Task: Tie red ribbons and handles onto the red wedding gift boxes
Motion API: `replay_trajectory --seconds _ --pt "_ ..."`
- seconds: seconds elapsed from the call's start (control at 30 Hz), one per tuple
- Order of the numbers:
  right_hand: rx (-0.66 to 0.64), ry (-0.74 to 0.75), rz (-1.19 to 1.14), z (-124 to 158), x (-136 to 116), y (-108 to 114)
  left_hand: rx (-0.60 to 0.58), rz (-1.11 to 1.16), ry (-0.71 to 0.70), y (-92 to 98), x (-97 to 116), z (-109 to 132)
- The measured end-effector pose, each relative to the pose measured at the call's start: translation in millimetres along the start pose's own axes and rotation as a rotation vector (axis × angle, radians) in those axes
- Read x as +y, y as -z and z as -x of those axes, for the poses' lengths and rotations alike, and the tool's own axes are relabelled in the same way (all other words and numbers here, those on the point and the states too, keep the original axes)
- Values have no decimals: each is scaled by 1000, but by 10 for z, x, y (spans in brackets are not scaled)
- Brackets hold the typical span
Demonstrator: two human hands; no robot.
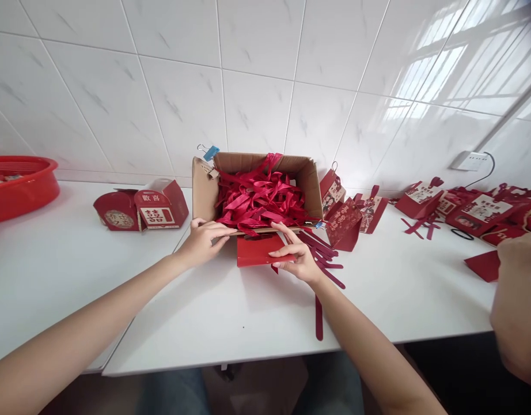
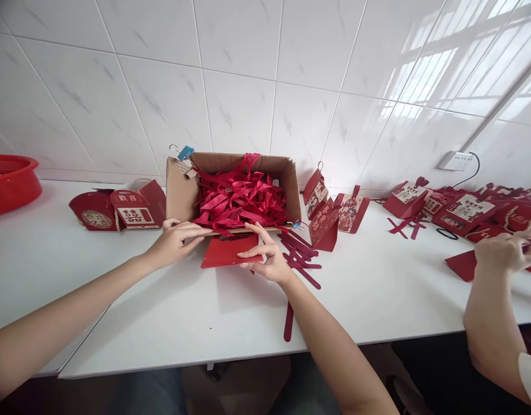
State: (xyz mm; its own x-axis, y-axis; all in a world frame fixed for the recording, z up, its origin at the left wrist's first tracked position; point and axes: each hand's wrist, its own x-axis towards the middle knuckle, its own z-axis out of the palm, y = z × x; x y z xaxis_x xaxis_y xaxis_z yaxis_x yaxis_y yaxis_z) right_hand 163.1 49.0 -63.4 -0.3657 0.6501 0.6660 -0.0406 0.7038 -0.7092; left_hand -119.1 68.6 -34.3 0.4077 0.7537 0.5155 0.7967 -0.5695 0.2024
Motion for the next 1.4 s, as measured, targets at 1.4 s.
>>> replay_trajectory --seconds 1.4 --pt "-173 -151 63 -185 -153 29 -359 -337 57 -66 -73 -1734"
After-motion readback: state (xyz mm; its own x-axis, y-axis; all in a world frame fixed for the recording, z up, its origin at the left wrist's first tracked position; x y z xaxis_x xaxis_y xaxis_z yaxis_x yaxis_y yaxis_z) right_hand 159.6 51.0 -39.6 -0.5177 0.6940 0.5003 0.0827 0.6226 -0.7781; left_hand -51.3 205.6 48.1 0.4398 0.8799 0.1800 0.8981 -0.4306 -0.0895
